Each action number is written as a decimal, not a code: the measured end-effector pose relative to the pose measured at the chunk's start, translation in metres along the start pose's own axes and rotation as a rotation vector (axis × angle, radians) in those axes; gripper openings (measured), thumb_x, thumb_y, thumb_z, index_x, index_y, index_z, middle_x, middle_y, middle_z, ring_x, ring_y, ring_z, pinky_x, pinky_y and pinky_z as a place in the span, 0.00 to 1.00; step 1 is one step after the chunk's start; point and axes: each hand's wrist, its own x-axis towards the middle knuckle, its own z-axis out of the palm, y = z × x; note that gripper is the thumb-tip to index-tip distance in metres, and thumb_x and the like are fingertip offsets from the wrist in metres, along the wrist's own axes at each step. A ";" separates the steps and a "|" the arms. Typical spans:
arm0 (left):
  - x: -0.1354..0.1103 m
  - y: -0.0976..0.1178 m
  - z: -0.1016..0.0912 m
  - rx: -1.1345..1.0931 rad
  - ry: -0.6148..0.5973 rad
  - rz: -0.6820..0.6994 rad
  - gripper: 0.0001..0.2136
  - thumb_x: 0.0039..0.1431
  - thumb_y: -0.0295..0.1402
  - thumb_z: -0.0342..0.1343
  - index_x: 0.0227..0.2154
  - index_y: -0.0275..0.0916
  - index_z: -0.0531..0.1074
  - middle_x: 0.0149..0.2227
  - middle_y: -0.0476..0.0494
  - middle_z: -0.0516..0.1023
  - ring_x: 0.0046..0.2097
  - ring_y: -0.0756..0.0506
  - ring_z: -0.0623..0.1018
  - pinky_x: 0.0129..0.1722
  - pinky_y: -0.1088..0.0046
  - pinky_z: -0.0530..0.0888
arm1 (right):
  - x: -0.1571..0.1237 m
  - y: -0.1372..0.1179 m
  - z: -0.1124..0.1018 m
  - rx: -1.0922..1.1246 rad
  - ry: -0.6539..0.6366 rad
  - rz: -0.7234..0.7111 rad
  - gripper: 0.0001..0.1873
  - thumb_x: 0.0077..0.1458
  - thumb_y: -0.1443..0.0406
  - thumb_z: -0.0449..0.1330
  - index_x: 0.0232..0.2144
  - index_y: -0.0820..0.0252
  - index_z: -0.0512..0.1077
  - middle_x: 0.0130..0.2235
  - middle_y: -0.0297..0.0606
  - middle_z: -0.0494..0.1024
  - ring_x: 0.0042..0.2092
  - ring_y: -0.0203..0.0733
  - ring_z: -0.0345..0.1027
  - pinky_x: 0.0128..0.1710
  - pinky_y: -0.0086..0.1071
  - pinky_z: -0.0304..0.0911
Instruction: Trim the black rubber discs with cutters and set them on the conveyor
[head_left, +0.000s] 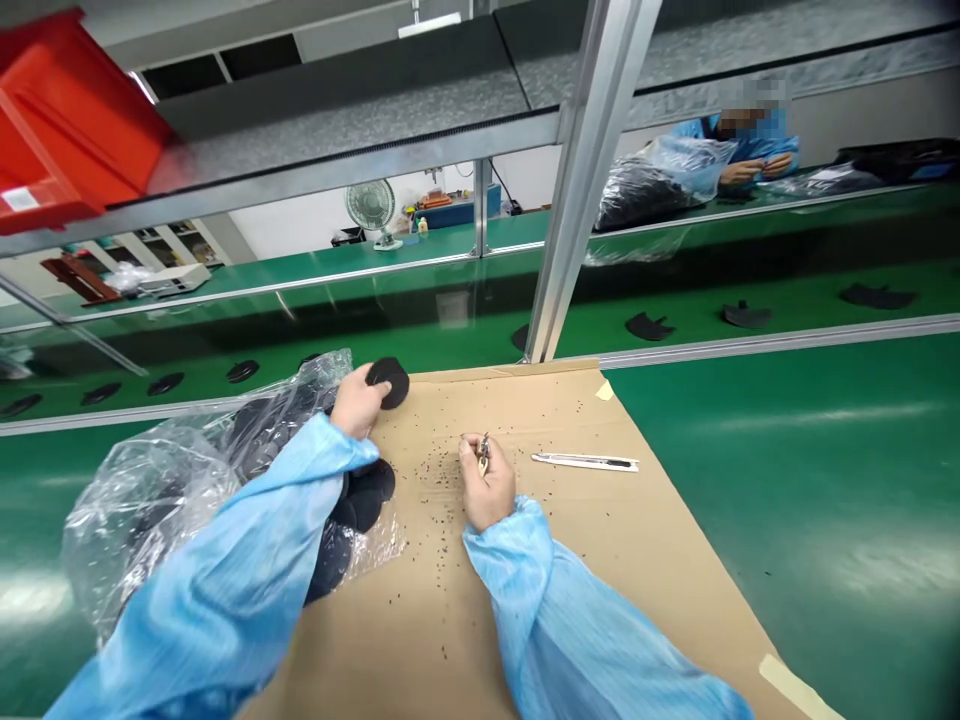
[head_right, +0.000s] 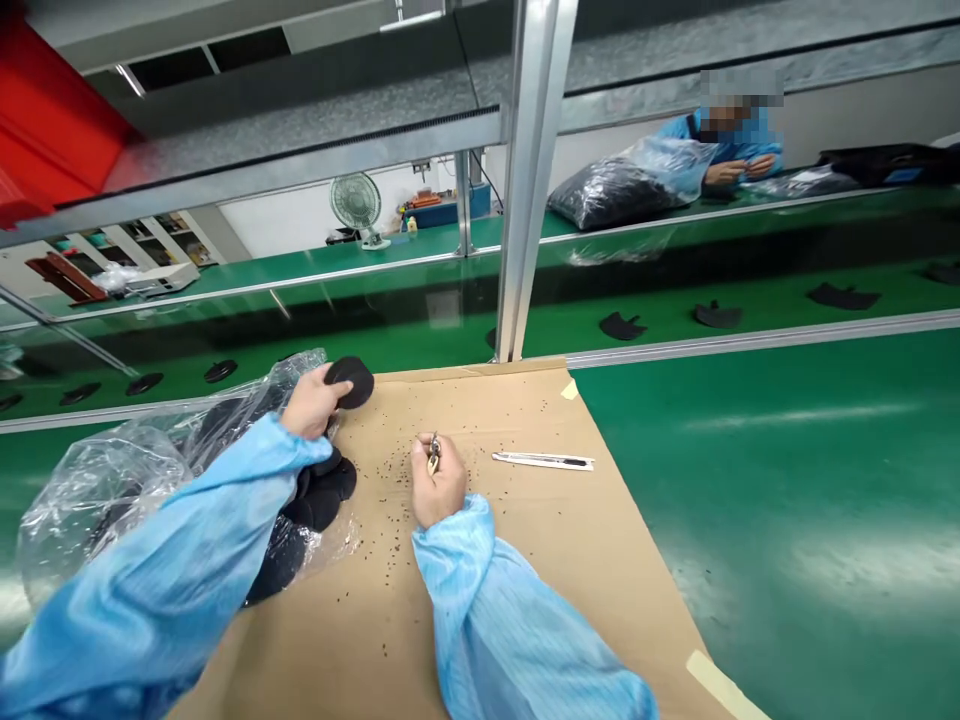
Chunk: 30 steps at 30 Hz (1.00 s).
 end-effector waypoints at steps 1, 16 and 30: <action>0.019 0.002 0.002 0.204 0.044 0.082 0.19 0.45 0.26 0.57 0.43 0.31 0.72 0.42 0.35 0.74 0.48 0.36 0.73 0.52 0.58 0.66 | -0.001 0.000 0.000 0.003 0.001 0.002 0.11 0.55 0.58 0.55 0.32 0.60 0.69 0.31 0.37 0.72 0.34 0.40 0.66 0.37 0.33 0.62; 0.091 -0.015 0.206 0.709 -0.241 0.181 0.21 0.53 0.33 0.57 0.51 0.34 0.66 0.53 0.31 0.65 0.55 0.38 0.66 0.53 0.66 0.61 | 0.001 0.012 0.008 0.088 0.206 0.161 0.17 0.56 0.53 0.53 0.34 0.62 0.68 0.29 0.36 0.71 0.31 0.38 0.65 0.32 0.29 0.59; 0.108 -0.007 0.279 0.326 -0.186 0.038 0.22 0.46 0.21 0.60 0.47 0.23 0.67 0.45 0.21 0.72 0.50 0.36 0.70 0.48 0.63 0.61 | 0.008 0.029 -0.001 0.114 0.183 0.243 0.18 0.55 0.51 0.51 0.34 0.60 0.67 0.30 0.37 0.72 0.32 0.39 0.67 0.32 0.30 0.61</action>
